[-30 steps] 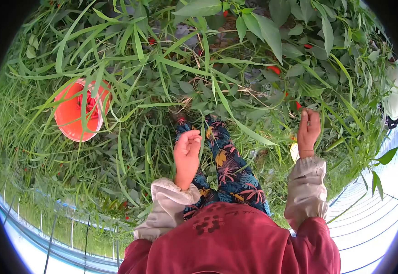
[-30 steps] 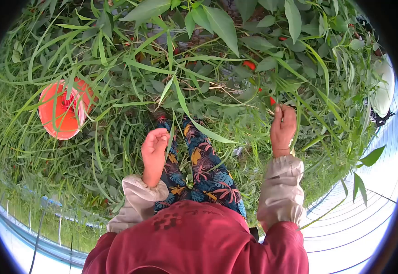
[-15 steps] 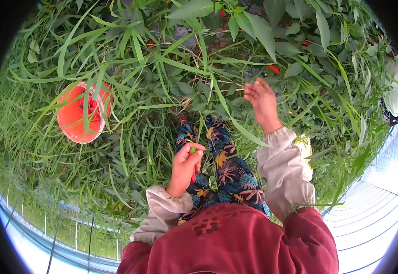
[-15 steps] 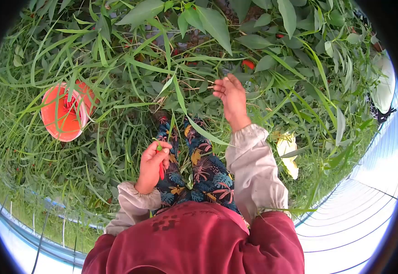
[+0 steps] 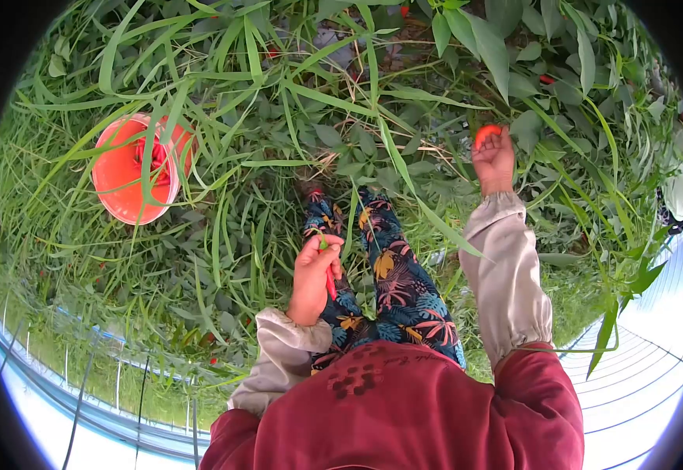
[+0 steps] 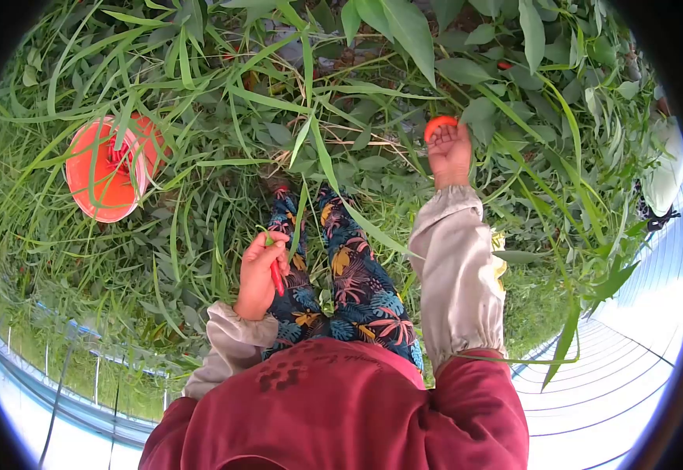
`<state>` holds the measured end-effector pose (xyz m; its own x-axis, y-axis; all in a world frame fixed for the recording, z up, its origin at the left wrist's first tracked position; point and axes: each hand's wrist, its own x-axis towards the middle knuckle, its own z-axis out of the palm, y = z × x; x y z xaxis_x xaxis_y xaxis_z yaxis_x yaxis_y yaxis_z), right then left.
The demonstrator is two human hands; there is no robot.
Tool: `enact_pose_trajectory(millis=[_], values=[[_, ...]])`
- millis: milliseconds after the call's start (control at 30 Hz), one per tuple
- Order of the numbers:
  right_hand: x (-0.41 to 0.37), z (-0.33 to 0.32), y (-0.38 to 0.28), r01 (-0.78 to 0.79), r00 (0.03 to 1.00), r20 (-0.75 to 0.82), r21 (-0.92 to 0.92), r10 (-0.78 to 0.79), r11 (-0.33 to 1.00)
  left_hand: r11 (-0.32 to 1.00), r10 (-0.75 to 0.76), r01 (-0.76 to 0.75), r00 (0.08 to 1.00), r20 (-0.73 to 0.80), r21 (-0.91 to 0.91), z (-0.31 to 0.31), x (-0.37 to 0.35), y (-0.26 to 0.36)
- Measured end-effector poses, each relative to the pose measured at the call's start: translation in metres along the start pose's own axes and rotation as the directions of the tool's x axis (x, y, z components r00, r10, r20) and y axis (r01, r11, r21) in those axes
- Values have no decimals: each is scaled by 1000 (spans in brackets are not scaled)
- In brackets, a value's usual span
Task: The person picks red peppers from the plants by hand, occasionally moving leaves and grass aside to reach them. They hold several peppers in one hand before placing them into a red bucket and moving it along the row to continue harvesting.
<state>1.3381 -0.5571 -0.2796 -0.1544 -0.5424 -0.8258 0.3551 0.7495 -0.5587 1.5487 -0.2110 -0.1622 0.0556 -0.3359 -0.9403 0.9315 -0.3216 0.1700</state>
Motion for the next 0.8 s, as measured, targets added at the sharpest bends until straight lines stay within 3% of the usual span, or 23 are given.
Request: enact_pose_trajectory(millis=[267,367,567,633,667,733,800], values=[[-17,5,0,-5,1000,3,-71,5,997,998,54,-54,999,2,12,-1,6,-2],[-16,-3,-3,-83,996,11,-117,85,990,999,44,-44,999,0,-1,-1,7,-1],[-39,8,-7,-34,993,-119,-199,10,979,999,52,-52,999,4,-3,6,11,3],[-46,-7,-18,-61,994,81,-85,68,995,998,57,-56,998,19,-9,8,11,5],[-52,-16,-25,-66,994,85,-86,73,994,998,61,-60,998,32,-18,9,10,6],[-65,-37,-37,-126,929,348,-29,129,992,998,43,-42,999,32,-45,11,10,9],[-84,-54,-43,-201,922,311,-120,229,972,997,29,-26,999,35,-72,16,6,14]])
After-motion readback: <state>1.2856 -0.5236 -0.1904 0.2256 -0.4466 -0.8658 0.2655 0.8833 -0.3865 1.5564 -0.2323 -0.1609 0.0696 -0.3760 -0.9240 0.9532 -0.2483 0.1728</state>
